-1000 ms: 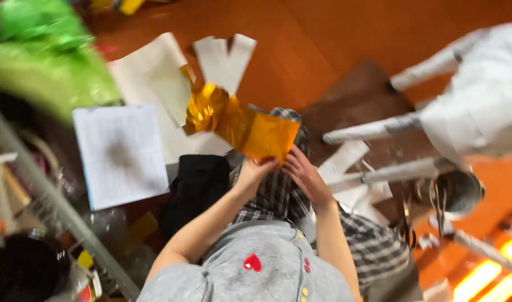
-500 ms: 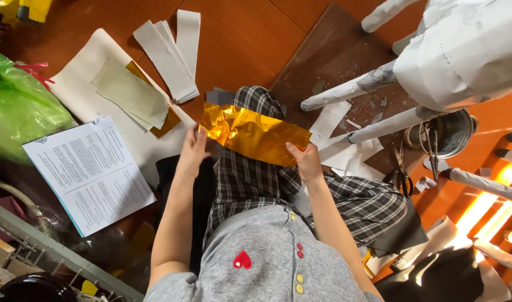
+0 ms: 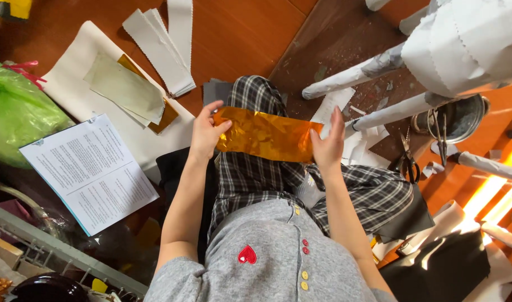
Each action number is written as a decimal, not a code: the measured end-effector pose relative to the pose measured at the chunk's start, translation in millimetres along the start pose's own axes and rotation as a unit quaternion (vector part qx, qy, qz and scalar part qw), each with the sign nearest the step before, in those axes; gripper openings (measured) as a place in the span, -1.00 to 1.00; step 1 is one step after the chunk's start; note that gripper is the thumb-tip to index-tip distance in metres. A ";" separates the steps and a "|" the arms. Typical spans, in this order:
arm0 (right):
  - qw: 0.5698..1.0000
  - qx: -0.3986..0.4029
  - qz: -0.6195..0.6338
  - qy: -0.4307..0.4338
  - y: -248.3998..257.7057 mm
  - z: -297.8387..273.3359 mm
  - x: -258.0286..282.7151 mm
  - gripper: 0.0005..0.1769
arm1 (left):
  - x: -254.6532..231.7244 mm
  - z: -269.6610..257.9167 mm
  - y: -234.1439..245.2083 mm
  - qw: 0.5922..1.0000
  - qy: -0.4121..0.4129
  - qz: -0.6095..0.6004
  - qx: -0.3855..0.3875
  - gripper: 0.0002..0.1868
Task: Applying paper strips and gold foil to a sculpture frame to create a paper-mache figure
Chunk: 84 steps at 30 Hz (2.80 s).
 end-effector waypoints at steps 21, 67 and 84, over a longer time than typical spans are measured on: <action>0.959 0.208 -0.036 0.189 -96.7 16.4 84.1 -0.90 | -10.0 -24.1 -35.1 0.995 -0.036 0.052 0.077 -0.91; 0.909 0.322 0.242 -0.111 -96.3 31.6 26.8 -0.84 | -11.0 -24.4 -54.6 0.996 0.028 -0.049 0.067 -0.62; 0.961 0.212 0.176 0.006 -102.3 29.3 39.7 -0.85 | -7.2 -10.3 -2.5 0.997 0.012 -0.029 0.076 -0.84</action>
Point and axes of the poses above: each hand's wrist, its own z-axis towards the middle knuckle, its own y-axis out of the back of the hand, x = y × z, the point moved 5 cm from there along z, towards the middle knuckle, and after that the axes turned 11 degrees about -z, right-handed, at the moved point
